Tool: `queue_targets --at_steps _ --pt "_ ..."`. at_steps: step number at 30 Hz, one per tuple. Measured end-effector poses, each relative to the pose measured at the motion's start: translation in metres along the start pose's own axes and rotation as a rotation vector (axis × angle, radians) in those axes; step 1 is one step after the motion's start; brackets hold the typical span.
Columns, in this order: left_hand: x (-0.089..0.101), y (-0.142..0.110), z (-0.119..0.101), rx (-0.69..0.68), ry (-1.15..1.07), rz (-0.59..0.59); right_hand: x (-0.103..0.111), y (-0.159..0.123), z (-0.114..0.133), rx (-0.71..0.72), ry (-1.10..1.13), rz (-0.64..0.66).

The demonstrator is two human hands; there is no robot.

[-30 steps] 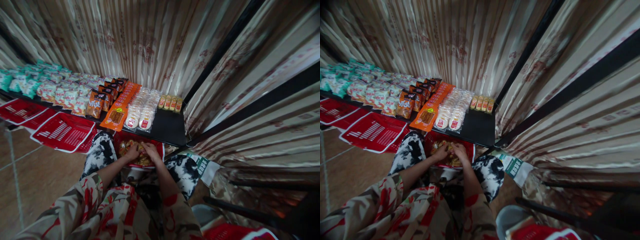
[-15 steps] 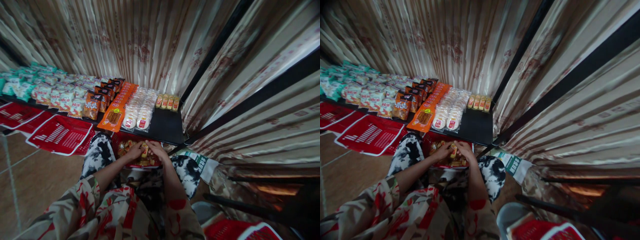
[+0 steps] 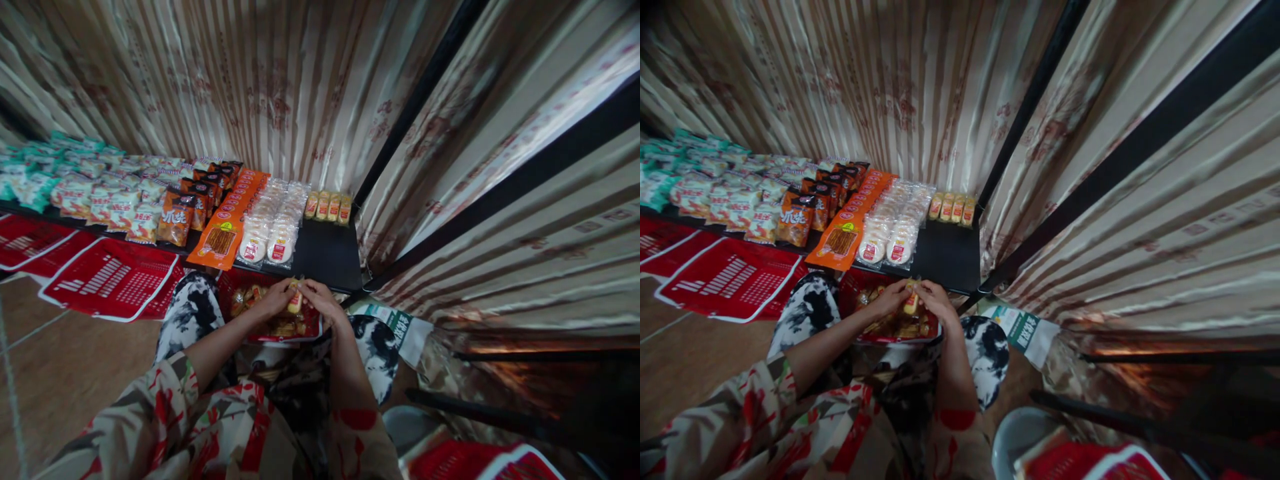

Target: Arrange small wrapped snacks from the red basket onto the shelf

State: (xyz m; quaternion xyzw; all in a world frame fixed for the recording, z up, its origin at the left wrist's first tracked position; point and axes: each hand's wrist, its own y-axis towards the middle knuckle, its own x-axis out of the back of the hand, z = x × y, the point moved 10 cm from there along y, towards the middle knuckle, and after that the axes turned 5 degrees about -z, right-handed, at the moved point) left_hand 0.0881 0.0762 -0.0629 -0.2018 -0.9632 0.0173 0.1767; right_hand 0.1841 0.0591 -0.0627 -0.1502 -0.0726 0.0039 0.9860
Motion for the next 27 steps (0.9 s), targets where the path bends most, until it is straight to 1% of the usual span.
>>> queue_targets --at_steps 4,6,10,13,17,22,24,27 --pt "0.002 0.003 -0.007 0.032 0.05 -0.037 0.007 0.001 0.003 0.011 0.036 -0.042" --pt "0.002 0.003 -0.013 0.024 0.049 -0.043 0.011 0.002 0.001 0.008 0.04 -0.07" --pt "-0.001 0.001 -0.02 0.013 0.013 -0.023 0.018 0.002 0.002 0.014 0.055 -0.104" --pt "-0.002 0.002 -0.022 0.012 0.031 -0.019 0.026 0.002 0.004 0.024 0.077 -0.159" --pt "-0.006 0.005 -0.021 0.019 0.04 -0.012 0.035 0.003 0.006 0.033 0.114 -0.228" --pt "-0.018 0.01 -0.011 0.065 -0.092 0.04 0.045 0.002 0.01 0.063 0.163 -0.318" --pt "-0.019 0.014 -0.008 0.076 -0.081 0.027 0.047 0.003 0.01 0.067 0.16 -0.335" --pt "-0.015 0.018 -0.01 0.069 -0.046 -0.026 0.049 0.005 0.009 0.085 0.181 -0.356"
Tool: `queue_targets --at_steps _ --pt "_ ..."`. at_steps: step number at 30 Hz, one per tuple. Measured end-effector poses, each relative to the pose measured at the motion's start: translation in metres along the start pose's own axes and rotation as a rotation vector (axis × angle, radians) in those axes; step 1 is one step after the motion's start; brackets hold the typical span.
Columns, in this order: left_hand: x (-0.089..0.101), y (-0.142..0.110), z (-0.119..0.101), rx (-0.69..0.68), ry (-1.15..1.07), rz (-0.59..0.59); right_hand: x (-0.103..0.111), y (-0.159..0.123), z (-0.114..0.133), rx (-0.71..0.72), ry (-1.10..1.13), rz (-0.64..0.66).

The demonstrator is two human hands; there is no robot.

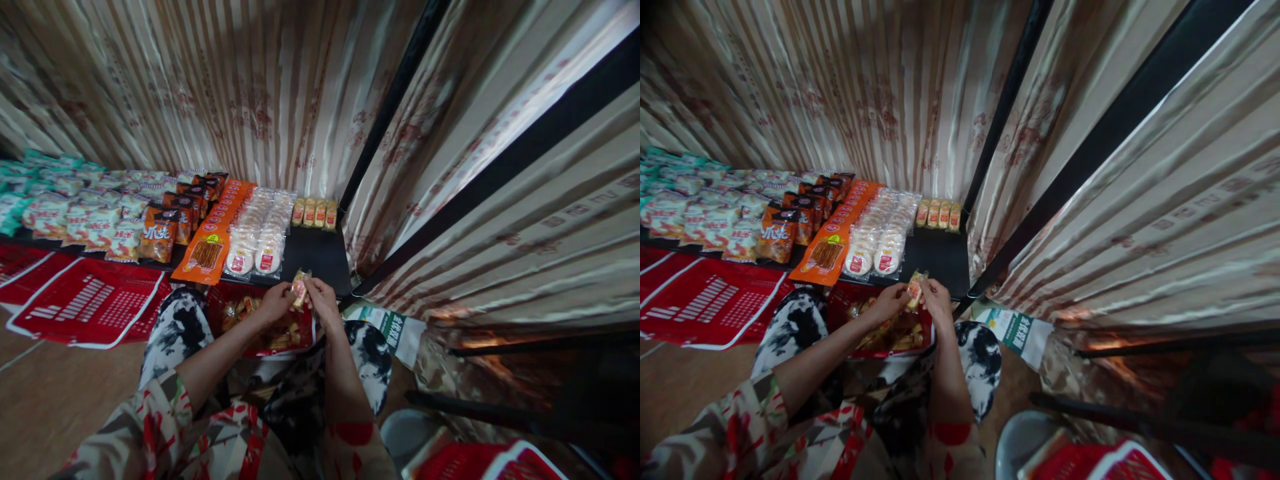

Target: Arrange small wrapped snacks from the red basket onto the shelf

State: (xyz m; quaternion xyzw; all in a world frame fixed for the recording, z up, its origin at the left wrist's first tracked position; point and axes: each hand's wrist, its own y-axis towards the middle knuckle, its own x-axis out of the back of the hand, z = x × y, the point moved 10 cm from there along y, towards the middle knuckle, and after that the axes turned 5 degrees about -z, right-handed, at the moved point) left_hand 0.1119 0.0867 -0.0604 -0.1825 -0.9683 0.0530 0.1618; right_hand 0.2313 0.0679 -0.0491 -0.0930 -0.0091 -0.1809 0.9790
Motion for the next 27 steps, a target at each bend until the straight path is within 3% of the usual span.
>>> queue_targets --at_steps 6,14,27 --pt "0.008 0.007 -0.016 -0.025 0.04 -0.103 0.008 0.005 0.002 0.043 0.086 -0.089" --pt "0.014 0.023 -0.035 -0.018 0.181 -0.22 0.017 0.004 0.018 0.193 -0.005 -0.163" --pt "0.011 0.043 -0.055 0.006 0.367 -0.224 0.024 0.017 0.021 0.262 -0.249 -0.271"
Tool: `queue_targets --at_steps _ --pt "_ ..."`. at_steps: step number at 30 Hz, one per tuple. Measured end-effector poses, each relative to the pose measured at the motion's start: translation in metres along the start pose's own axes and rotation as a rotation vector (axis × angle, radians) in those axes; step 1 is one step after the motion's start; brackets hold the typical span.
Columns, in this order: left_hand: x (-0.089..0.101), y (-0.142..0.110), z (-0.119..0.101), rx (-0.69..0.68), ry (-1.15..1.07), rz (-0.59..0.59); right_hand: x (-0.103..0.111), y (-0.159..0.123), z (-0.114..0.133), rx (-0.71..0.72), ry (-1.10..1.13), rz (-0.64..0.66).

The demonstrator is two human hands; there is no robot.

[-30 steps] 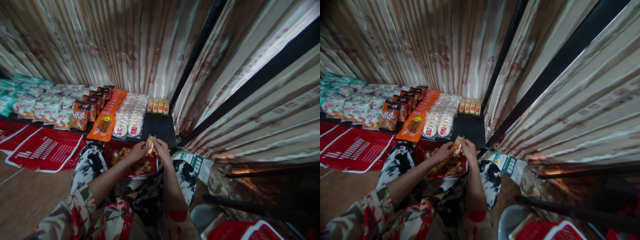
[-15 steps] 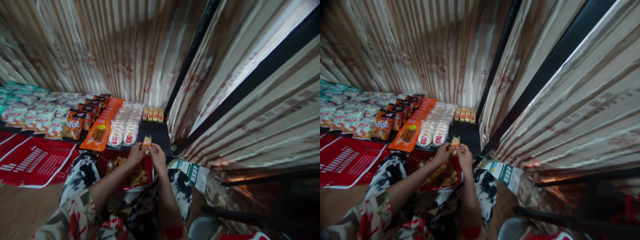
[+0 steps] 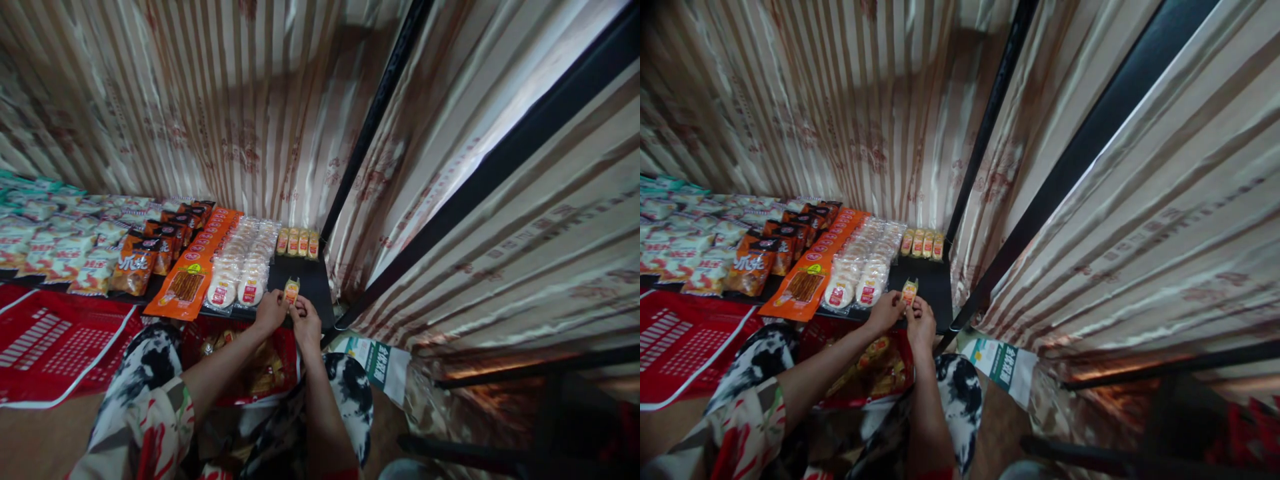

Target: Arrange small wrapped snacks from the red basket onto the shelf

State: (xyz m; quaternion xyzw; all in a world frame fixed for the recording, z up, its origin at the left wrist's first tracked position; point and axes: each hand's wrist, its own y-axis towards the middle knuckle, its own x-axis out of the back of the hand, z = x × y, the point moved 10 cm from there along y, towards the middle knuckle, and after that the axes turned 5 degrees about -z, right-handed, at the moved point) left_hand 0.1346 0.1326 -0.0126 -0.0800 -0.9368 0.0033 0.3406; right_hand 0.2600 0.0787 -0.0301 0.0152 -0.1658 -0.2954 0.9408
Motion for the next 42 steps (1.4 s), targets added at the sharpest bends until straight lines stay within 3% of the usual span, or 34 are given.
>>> queue_targets --at_steps 6,18,26,36,42 --pt "0.005 0.005 -0.008 0.039 0.192 0.029 -0.006 0.012 0.005 0.025 -0.213 0.022" --pt "-0.002 0.025 -0.021 0.058 0.156 0.046 -0.019 0.055 0.022 0.075 -0.516 0.04" --pt "-0.001 0.043 -0.027 0.095 0.042 -0.019 -0.034 0.08 0.02 0.077 -0.437 0.077" --pt "0.002 0.063 -0.031 0.132 0.009 -0.113 -0.046 0.105 0.009 0.119 -0.303 0.018" --pt "-0.003 0.072 -0.033 0.069 0.016 -0.148 -0.053 0.115 0.008 0.161 -0.31 0.028"
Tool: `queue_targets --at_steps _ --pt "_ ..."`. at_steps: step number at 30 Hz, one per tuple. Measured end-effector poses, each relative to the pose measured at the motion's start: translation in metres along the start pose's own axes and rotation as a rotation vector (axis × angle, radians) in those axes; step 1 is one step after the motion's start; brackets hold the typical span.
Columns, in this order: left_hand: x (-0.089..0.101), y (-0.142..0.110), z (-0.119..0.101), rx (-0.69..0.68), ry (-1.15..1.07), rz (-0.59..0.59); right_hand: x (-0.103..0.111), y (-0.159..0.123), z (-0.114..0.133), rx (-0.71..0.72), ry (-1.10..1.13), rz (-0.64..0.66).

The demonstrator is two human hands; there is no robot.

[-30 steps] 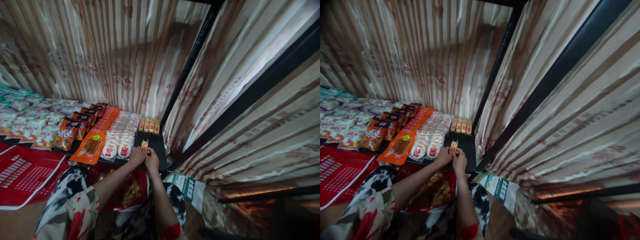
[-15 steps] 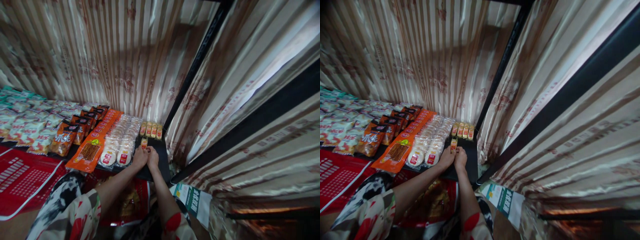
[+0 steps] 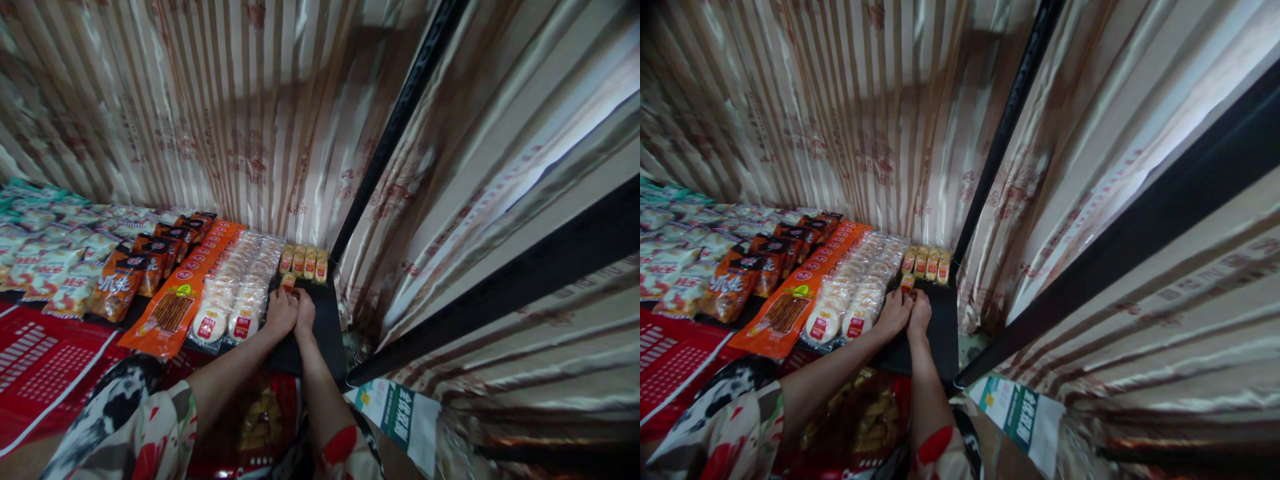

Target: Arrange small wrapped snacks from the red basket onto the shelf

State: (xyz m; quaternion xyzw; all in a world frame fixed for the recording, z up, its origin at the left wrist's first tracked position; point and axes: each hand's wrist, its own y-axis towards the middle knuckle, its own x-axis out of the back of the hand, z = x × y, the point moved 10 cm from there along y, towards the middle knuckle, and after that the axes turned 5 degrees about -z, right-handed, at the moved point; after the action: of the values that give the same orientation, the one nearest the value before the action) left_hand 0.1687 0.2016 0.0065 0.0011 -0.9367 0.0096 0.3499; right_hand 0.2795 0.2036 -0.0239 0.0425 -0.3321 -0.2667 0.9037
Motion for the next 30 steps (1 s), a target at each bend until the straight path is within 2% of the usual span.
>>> queue_targets --at_steps 7,15,22,30 --pt "-0.009 0.008 -0.009 -0.089 0.045 0.014 -0.004 0.008 0.001 -0.006 0.023 0.019" --pt "-0.007 0.016 -0.019 -0.089 0.099 0.076 -0.005 0.014 0.003 -0.006 0.107 -0.009" --pt "-0.012 0.03 -0.008 0.001 0.096 0.04 -0.007 0.014 0.006 0.026 0.123 -0.003" --pt "-0.012 0.031 -0.02 -0.074 0.143 0.053 -0.012 0.015 0.012 0.091 0.121 0.02"
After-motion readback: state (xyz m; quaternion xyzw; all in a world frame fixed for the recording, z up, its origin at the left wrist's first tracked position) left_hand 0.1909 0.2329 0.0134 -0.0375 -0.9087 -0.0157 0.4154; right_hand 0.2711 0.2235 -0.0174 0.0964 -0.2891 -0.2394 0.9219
